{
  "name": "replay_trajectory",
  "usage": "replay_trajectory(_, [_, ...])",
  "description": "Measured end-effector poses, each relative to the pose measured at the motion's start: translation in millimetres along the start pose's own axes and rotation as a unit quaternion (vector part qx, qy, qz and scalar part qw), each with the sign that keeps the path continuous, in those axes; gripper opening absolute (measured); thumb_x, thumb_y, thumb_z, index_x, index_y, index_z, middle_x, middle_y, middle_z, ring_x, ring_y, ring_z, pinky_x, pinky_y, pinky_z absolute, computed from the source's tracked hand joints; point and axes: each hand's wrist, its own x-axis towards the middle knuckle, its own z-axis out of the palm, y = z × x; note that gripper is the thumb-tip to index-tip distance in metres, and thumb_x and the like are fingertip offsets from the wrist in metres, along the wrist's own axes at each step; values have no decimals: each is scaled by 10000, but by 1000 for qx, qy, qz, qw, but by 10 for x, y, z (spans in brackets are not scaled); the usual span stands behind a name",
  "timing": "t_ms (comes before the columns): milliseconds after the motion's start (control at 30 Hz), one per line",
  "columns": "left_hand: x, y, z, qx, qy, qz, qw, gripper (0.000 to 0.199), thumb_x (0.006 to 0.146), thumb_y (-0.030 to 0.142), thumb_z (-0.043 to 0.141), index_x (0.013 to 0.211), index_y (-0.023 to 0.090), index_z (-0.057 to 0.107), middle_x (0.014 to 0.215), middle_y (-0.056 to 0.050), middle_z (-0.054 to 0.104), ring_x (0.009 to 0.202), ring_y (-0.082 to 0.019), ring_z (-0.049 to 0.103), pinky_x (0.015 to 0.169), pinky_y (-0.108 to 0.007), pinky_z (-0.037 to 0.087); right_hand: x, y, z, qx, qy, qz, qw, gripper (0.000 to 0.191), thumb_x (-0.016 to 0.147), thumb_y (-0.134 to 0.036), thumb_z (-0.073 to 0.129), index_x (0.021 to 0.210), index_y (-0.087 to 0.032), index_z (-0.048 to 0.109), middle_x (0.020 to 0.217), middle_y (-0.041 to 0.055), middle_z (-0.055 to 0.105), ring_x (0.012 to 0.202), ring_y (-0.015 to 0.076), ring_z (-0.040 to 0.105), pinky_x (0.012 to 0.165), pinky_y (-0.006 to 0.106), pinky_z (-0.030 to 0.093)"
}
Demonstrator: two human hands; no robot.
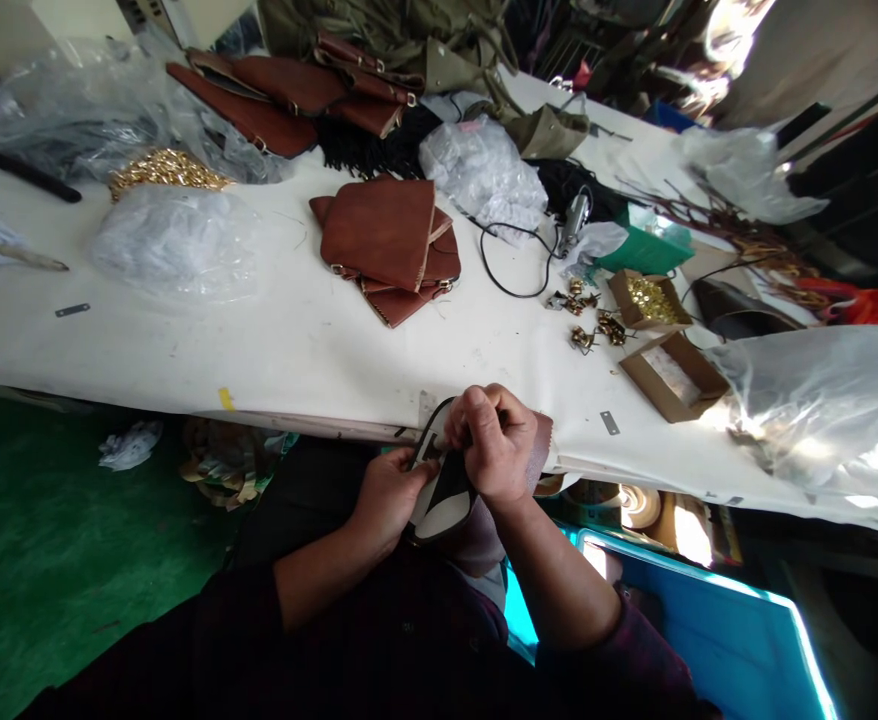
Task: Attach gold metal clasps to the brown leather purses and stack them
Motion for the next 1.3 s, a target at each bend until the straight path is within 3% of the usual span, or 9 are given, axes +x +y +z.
replay_trajectory(100, [3, 13, 3, 16, 5, 7, 1000, 208, 705, 333, 834, 795, 166, 747, 698, -3, 724, 610, -150, 631, 573, -255, 455, -63, -3, -11, -28, -31, -31, 999, 478, 1008, -475, 683, 662, -240, 451, 551, -43, 489, 483, 113, 460, 477, 272, 409])
replay_trajectory(200, [-18, 45, 13, 31, 2, 12, 999, 228, 716, 340, 831, 820, 159, 740, 713, -8, 725, 634, -160, 638, 582, -261, 459, -54, 22, -22, -8, -20, -62, 998, 465, 1025, -440, 669, 668, -239, 450, 550, -49, 486, 468, 110, 462, 467, 267, 398])
replay_trajectory(433, [-69, 71, 77, 143, 11, 53, 988, 493, 618, 362, 942, 1003, 145, 724, 942, -70, 789, 872, -251, 718, 710, -302, 506, -43, 62, 10, 11, -5, -80, 997, 436, 1019, -403, 691, 676, -231, 482, 562, -50, 500, 470, 104, 472, 475, 266, 391])
replay_trajectory(600, [-47, 8, 103, 163, 47, 54, 984, 385, 652, 301, 908, 947, 156, 708, 887, -59, 773, 812, -241, 711, 688, -298, 480, -32, -40, 34, 25, -6, -69, 997, 462, 1011, -449, 694, 668, -235, 471, 555, -50, 499, 464, 105, 475, 462, 263, 392])
replay_trajectory(800, [-49, 34, 148, 150, 41, 41, 987, 219, 715, 285, 864, 851, 173, 734, 811, -44, 764, 775, -231, 717, 670, -289, 481, -37, -75, -5, 47, -45, -71, 995, 443, 1029, -380, 680, 659, -222, 495, 558, -45, 504, 459, 101, 466, 455, 264, 373])
replay_trajectory(1033, [-26, 12, 183, 125, 49, 12, 991, 212, 713, 277, 865, 839, 165, 737, 759, -45, 752, 715, -219, 700, 636, -288, 471, -36, -136, -24, 44, -50, -109, 992, 433, 1037, -374, 669, 669, -226, 495, 571, -40, 503, 477, 108, 466, 473, 276, 380])
replay_trajectory(1167, [-57, 48, 166, 97, 29, 7, 995, 259, 708, 314, 875, 868, 164, 737, 795, -57, 765, 746, -223, 708, 648, -289, 483, -77, -21, -54, 18, -51, -96, 994, 447, 1033, -390, 670, 665, -233, 473, 566, -42, 496, 491, 114, 473, 483, 280, 385])
replay_trajectory(1300, [-130, 103, 100, 51, -35, -3, 998, 370, 752, 434, 858, 980, 159, 760, 910, -76, 798, 828, -237, 738, 723, -308, 530, -114, 93, -84, 22, -53, -101, 993, 436, 1039, -373, 658, 671, -235, 468, 567, -40, 495, 499, 117, 466, 494, 283, 384])
